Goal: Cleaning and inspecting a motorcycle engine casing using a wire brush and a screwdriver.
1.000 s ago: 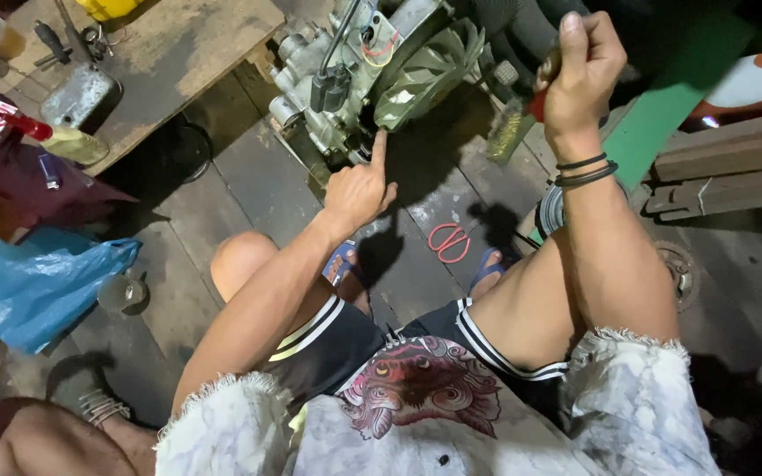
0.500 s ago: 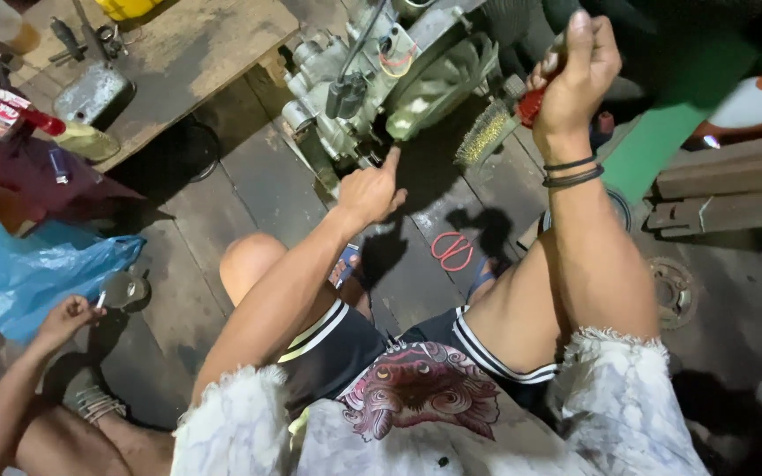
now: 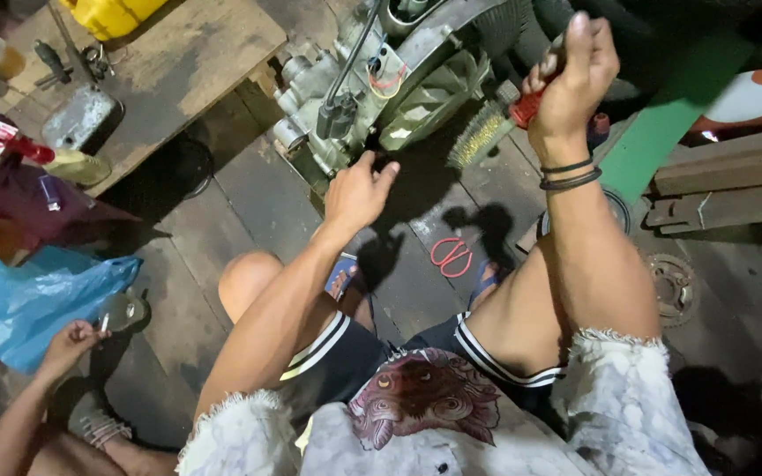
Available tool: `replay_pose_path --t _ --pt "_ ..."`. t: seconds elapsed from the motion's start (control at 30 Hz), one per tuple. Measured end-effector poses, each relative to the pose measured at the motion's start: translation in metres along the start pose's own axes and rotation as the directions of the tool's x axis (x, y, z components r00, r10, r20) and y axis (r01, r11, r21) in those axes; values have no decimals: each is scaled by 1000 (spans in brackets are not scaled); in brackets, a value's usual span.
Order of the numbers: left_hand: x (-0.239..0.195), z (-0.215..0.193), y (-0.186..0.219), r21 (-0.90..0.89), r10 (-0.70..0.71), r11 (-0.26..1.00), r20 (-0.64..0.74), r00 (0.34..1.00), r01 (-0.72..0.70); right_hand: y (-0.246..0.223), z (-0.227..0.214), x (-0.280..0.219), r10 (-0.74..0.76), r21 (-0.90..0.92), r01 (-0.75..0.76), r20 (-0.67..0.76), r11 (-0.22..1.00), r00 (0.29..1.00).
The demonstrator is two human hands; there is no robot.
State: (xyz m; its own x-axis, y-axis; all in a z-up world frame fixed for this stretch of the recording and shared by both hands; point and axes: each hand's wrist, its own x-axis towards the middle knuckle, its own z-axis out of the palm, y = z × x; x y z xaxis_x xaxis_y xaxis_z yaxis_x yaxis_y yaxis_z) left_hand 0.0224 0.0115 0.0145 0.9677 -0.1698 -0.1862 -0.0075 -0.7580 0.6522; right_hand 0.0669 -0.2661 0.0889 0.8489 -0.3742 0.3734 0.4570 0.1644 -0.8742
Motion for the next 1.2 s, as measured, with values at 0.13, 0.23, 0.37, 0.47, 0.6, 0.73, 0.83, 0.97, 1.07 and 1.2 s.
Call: replay_pose_path --t 0.13,0.23,0.37,0.47,0.6,0.73,0.83,0.97,1.07,1.2 --pt "6 1 0 -179 -113 979 -62 992 101 -20 14 26 15 73 -12 -43 997 999" --pt "12 7 0 -407 -203 892 27 979 196 -24 12 48 29 116 -14 -131 993 991" --pt "22 7 2 -625 -317 718 101 943 308 -30 23 63 -97 112 114 -146 987 984" --pt "29 11 -2 -627 -325 716 89 941 307 -27 36 53 -94 80 111 -199 991 975" --pt "38 26 -18 -551 -306 796 -10 952 250 0 68 14 -69 -89 44 -304 995 950" --pt "40 32 -22 -507 -237 845 -74 969 168 -6 45 13 -103 -84 84 -258 993 961" --pt "37 27 -18 -496 -245 851 -87 965 171 -27 42 24 -159 121 199 -279 973 947" --pt "34 16 -11 -506 -252 840 -38 967 199 18 61 -6 -61 45 78 -301 996 952" --pt "29 20 -13 -487 -248 851 -39 968 198 21 46 -9 -12 44 27 -296 999 955" --pt "31 13 -7 -470 -237 861 -31 971 195 -21 56 15 -127 34 142 -282 989 951"
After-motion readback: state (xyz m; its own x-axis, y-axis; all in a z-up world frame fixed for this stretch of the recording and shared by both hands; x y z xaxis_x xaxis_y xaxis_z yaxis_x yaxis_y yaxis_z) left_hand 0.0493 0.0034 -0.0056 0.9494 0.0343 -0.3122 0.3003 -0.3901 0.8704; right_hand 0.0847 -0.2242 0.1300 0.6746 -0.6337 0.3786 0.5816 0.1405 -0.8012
